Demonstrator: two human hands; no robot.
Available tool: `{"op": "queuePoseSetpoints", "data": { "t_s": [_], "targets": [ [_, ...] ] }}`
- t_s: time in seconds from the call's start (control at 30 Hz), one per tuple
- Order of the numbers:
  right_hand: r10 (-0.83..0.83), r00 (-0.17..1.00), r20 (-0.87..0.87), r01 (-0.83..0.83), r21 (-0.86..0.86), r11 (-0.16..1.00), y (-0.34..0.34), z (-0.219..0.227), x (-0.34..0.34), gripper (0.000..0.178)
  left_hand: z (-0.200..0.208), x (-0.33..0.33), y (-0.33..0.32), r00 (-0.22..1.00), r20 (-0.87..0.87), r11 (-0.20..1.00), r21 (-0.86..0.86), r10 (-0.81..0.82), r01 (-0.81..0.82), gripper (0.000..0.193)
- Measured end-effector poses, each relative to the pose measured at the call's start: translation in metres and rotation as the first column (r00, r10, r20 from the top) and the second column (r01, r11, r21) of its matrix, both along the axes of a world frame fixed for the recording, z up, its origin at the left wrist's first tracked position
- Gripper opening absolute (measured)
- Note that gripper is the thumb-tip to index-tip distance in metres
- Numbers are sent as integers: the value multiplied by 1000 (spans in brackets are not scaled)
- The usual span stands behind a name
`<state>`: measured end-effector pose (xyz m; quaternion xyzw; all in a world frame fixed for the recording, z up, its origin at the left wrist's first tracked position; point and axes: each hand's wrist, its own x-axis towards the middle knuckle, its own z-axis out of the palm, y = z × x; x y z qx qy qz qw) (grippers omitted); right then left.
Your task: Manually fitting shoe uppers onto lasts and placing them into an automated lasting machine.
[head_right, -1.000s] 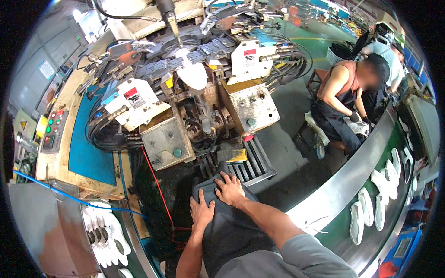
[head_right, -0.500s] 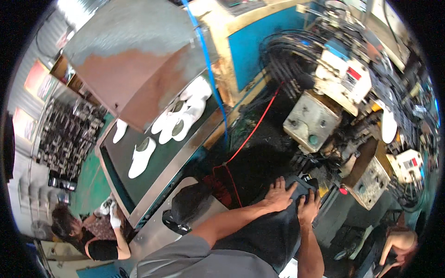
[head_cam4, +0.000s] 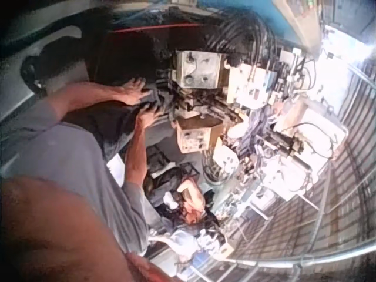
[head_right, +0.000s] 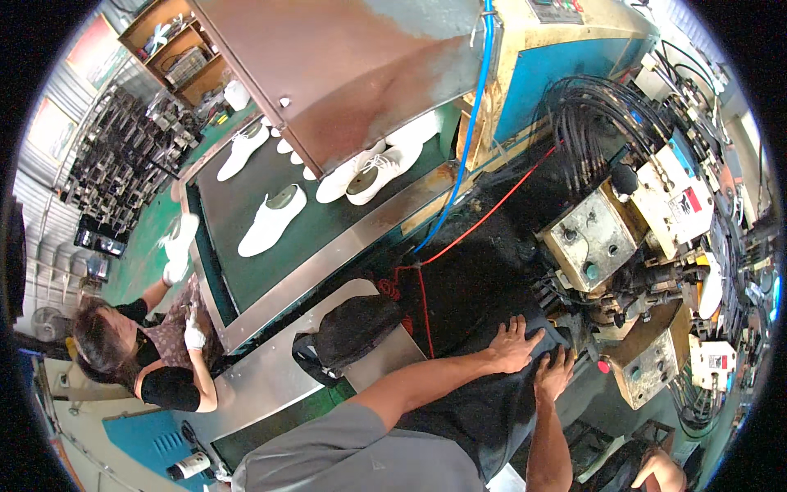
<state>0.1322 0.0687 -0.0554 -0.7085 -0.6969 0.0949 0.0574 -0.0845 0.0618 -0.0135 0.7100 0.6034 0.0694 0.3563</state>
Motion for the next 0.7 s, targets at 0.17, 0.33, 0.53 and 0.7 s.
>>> {"op": "queuePoseSetpoints", "data": {
  "t_s": [0.17,0.33,0.53,0.7],
  "targets": [
    [-16,999,-41,14,-56,998,-1,2,-6,59,-3,1,-4,1000,5,999,-16,29,-29,85],
    [49,998,26,-50,42,998,4,-14,17,61,-3,11,-4,999,28,1000,-16,23,-22,81],
    [95,994,-44,-91,84,992,7,-27,37,65,0,23,-9,999,8,999,11,49,-49,80],
    [72,997,-12,-71,93,993,7,-32,35,63,-4,25,-7,999,-27,1000,12,22,-22,82]
  ]
}}
